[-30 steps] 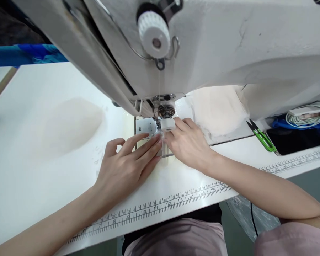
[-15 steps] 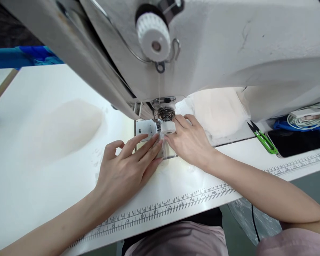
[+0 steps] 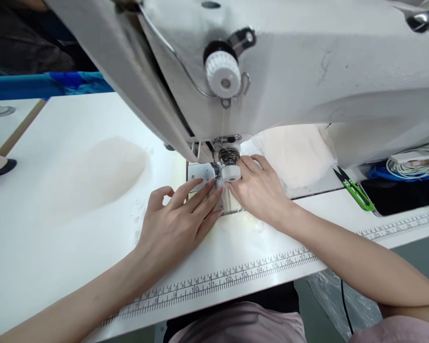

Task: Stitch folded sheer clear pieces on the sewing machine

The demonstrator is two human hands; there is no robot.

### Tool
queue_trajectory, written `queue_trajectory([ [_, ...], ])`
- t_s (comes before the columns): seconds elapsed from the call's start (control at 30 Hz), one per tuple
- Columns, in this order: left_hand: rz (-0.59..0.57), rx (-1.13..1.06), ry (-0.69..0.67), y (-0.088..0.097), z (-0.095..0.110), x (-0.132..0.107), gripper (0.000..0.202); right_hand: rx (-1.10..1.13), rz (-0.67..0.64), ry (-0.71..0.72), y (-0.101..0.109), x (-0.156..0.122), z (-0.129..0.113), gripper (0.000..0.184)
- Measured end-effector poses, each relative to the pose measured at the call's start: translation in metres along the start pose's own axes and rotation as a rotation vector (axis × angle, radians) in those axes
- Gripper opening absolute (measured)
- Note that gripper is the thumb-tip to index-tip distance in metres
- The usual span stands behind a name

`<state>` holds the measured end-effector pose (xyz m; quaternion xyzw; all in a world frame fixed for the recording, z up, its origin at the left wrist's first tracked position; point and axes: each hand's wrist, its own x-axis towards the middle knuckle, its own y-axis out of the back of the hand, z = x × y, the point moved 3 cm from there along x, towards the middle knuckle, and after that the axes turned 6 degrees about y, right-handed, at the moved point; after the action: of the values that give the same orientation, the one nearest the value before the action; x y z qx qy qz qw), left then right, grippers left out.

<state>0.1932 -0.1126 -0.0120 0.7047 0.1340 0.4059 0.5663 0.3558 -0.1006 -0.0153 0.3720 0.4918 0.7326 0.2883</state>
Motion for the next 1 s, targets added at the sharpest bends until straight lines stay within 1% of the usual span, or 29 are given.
queue_trajectory([
  [0.17, -0.006, -0.018, 0.023, -0.003, -0.003, 0.003, 0.030, 0.004, -0.002, -0.018, -0.003, 0.001, 0.003, 0.036],
  [0.3, -0.012, 0.003, 0.026, -0.004, -0.004, 0.003, 0.031, -0.003, 0.057, -0.012, -0.005, 0.001, 0.005, 0.034],
  [0.37, 0.006, 0.014, 0.023, -0.004, -0.004, 0.004, 0.031, 0.010, 0.108, 0.012, -0.001, 0.000, 0.006, 0.029],
  [0.43, 0.030, 0.018, 0.018, -0.004, -0.004, 0.004, 0.029, 0.063, 0.130, 0.034, 0.006, -0.001, 0.007, 0.026],
  [0.5, 0.044, 0.003, -0.003, -0.004, -0.005, 0.004, 0.027, 0.186, 0.091, 0.031, 0.015, -0.003, 0.008, 0.022],
  [0.57, 0.051, -0.037, -0.038, -0.005, -0.006, 0.004, 0.027, 0.357, -0.014, 0.031, 0.023, -0.004, 0.007, 0.015],
  [0.6, 0.048, -0.066, -0.058, -0.004, -0.007, 0.004, 0.028, 0.431, -0.074, 0.042, 0.026, -0.004, 0.006, 0.016],
  [0.63, 0.036, -0.101, -0.066, -0.004, -0.009, 0.004, 0.031, 0.489, -0.129, 0.052, 0.028, -0.005, 0.005, 0.017],
  [0.7, -0.031, -0.184, -0.049, -0.004, -0.012, 0.006, 0.039, 0.545, -0.200, 0.053, 0.029, -0.005, 0.004, 0.009],
  [0.73, -0.083, -0.223, -0.034, -0.005, -0.014, 0.008, 0.044, 0.557, -0.212, 0.036, 0.030, -0.005, 0.004, 0.007],
  [0.8, -0.180, -0.282, -0.005, -0.006, -0.017, 0.012, 0.048, 0.588, -0.206, -0.024, 0.030, -0.005, 0.007, 0.014],
  [0.87, -0.228, -0.318, 0.027, -0.007, -0.019, 0.018, 0.041, 0.653, -0.185, -0.081, 0.030, -0.005, 0.010, 0.014],
  [0.93, -0.222, -0.358, 0.090, -0.009, -0.023, 0.026, 0.027, 0.727, -0.166, -0.137, 0.031, -0.004, 0.013, 0.016],
  [1.0, -0.218, -0.414, 0.158, -0.011, -0.028, 0.032, 0.026, 0.760, -0.154, -0.189, 0.030, -0.003, 0.016, 0.020],
])
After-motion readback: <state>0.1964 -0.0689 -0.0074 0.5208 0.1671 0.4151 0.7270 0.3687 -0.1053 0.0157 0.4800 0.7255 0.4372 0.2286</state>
